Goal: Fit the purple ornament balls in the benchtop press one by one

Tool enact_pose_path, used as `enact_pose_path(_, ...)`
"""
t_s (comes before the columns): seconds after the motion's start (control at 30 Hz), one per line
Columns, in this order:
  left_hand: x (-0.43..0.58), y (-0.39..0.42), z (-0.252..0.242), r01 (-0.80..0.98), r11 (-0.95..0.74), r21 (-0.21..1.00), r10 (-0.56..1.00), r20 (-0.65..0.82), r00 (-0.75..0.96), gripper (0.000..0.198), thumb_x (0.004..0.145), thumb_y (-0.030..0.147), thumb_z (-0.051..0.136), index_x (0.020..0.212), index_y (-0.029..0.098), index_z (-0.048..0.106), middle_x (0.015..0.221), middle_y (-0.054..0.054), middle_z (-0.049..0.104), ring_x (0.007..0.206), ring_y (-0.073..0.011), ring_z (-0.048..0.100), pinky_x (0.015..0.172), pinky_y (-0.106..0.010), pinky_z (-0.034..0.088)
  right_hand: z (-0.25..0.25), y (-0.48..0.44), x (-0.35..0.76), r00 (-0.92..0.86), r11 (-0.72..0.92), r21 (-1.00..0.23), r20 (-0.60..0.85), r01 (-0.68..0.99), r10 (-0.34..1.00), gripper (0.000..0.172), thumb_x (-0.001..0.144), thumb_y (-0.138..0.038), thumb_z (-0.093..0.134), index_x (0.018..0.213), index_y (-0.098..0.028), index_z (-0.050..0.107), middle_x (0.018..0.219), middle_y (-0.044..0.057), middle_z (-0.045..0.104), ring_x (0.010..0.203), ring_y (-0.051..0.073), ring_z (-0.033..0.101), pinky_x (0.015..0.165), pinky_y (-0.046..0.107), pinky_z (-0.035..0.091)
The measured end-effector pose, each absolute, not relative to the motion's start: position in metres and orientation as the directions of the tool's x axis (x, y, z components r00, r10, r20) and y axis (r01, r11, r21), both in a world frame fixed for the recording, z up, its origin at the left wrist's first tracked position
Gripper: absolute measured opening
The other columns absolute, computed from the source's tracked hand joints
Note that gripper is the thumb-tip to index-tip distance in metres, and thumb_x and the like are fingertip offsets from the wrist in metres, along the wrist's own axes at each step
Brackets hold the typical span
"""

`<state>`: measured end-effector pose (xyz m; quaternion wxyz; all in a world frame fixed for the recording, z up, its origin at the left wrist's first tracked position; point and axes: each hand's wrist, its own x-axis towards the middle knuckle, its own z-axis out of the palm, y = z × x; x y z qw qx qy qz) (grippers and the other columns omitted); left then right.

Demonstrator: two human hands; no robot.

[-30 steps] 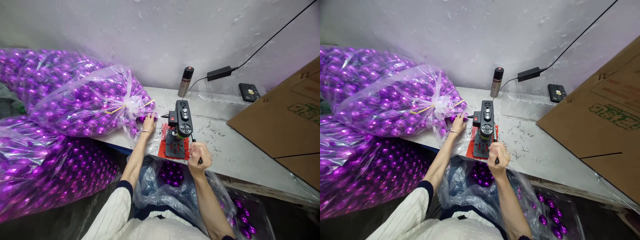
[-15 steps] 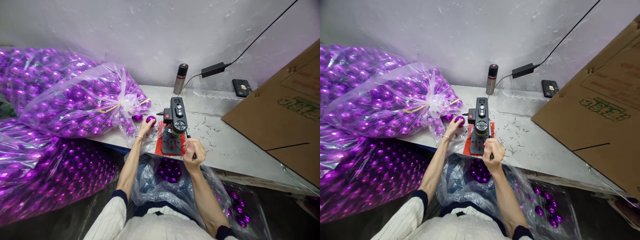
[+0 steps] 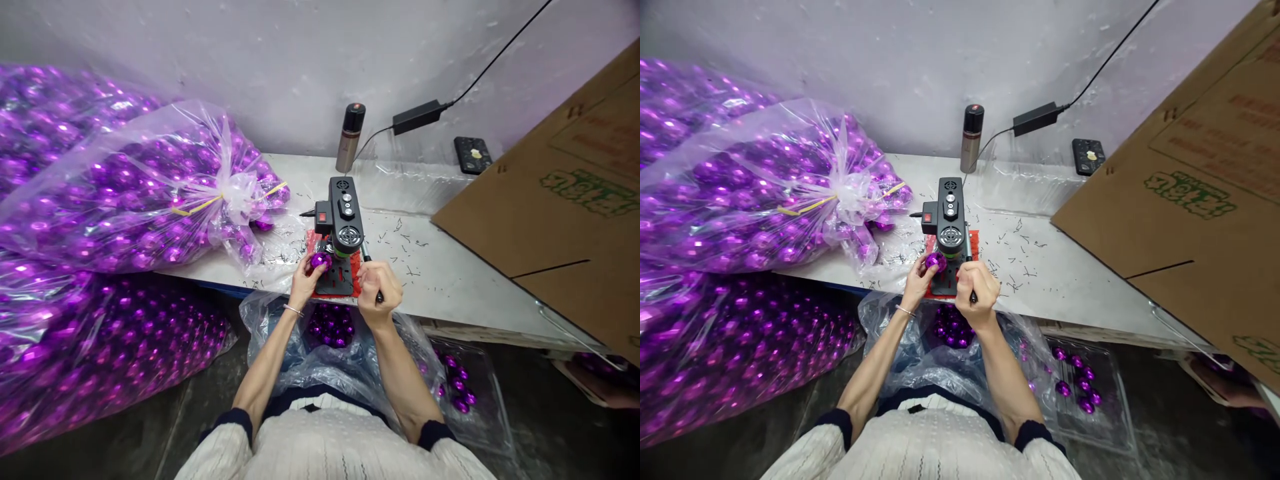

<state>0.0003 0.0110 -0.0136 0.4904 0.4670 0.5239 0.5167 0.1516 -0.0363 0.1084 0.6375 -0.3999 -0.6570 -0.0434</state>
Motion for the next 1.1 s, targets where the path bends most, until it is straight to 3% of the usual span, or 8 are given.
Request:
enact_pose_path(0.2, 0.007, 0.007, -0.019, 0.44, -0.167, 0.882, 0.973, 0.219, -0.071, 0.054, 0.084, 0.049, 0.082, 0.13, 0.025, 0.068, 0.124, -0.01, 0.075, 0.116, -0.029, 0.069, 0.106, -0.046, 0.049, 0.107, -0.037, 0.152, 0.116, 0.678, -0.437, 0.878, 0.591, 0.465, 0.027, 0.096, -0.008, 0.047, 0.074, -0.023, 0.052, 0.067, -0.002, 0.059, 0.062, 0.013, 0.06, 0.056, 0.028, 0.045)
enact_pose_path(0.3, 0.006, 0.004, -0.018, 0.542, -0.211, 0.814, 0.965, 0.261, -0.017, 0.058, 0.084, 0.051, 0.083, 0.133, 0.025, 0.067, 0.128, -0.012, 0.074, 0.118, -0.0311, 0.068, 0.106, -0.047, 0.047, 0.104, -0.037, 0.153, 0.115, 0.682, -0.44, 0.876, 0.584, 0.468, 0.027, 0.096, -0.008, 0.048, 0.074, -0.023, 0.052, 0.067, -0.002, 0.059, 0.063, 0.012, 0.06, 0.057, 0.027, 0.045)
enact_pose_path(0.53, 0.012, 0.007, -0.021, 0.532, -0.369, 0.762, 0.922, 0.371, 0.108, 0.061, 0.081, 0.05, 0.085, 0.131, 0.022, 0.066, 0.127, -0.014, 0.074, 0.121, -0.0324, 0.068, 0.112, -0.051, 0.044, 0.102, -0.038, 0.155, 0.102, 0.676, -0.445, 0.869, 0.587, 0.484, 0.027, 0.098, -0.012, 0.048, 0.074, -0.023, 0.052, 0.069, -0.001, 0.061, 0.064, 0.013, 0.06, 0.059, 0.027, 0.046)
enact_pose_path(0.8, 0.016, 0.009, -0.029, 0.552, -0.428, 0.716, 0.887, 0.449, 0.105, 0.061, 0.081, 0.043, 0.085, 0.134, 0.019, 0.064, 0.126, -0.014, 0.075, 0.12, -0.0313, 0.07, 0.109, -0.05, 0.05, 0.092, -0.04, 0.156, 0.105, 0.684, -0.439, 0.875, 0.583, 0.473, 0.025, 0.099, -0.014, 0.048, 0.075, -0.023, 0.052, 0.073, 0.0, 0.062, 0.064, 0.013, 0.06, 0.059, 0.027, 0.046)
enact_pose_path(1.1, 0.015, 0.007, -0.029, 0.567, -0.415, 0.711, 0.894, 0.435, 0.109, 0.06, 0.082, 0.042, 0.085, 0.134, 0.019, 0.065, 0.127, -0.014, 0.075, 0.119, -0.0308, 0.07, 0.108, -0.049, 0.052, 0.051, -0.032, 0.157, 0.101, 0.725, -0.363, 0.92, 0.585, 0.38, 0.029, 0.105, -0.025, 0.04, 0.078, -0.024, 0.05, 0.074, 0.0, 0.062, 0.063, 0.013, 0.057, 0.064, 0.031, 0.05)
